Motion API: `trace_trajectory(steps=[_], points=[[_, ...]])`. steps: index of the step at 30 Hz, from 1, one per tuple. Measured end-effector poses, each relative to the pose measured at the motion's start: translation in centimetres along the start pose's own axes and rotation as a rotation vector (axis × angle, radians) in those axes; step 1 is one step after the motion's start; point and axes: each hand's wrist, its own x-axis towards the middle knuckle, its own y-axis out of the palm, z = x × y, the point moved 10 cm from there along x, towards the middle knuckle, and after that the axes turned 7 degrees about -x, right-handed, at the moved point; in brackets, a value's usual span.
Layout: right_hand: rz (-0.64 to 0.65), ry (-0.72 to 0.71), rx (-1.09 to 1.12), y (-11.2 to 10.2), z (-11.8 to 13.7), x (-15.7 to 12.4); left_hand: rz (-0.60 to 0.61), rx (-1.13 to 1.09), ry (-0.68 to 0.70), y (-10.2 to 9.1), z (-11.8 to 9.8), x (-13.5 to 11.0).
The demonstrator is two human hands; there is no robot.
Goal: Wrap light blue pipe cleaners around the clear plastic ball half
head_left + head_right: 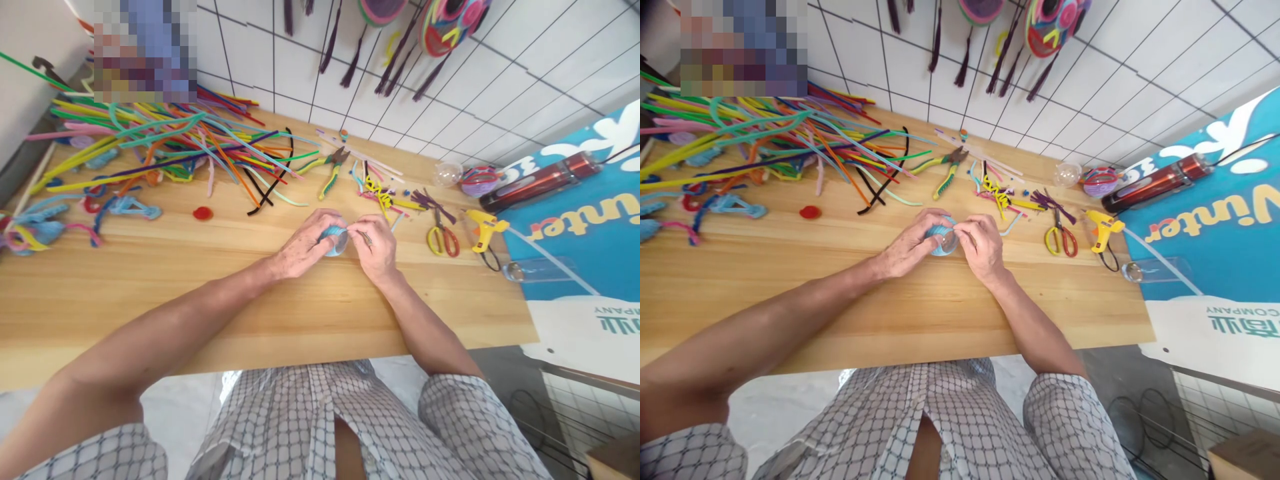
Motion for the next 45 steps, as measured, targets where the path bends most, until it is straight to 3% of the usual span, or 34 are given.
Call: trace_trajectory(steps=[15, 38, 45], points=[[0.055, 0.068, 0.066, 0.12, -0.54, 0.08, -0.005, -0.007, 0.067, 0.0, -0.1, -0.11], [0.044, 0.078, 0.094, 0.09, -0.87, 0.04, 0.06, 0.032, 0.012, 0.54, -0.52, -0.18], [0.035, 0.073, 0.017, 0.17, -0.58, -0.32, 0.0, 0.036, 0.045, 0.04, -0.09, -0.17]])
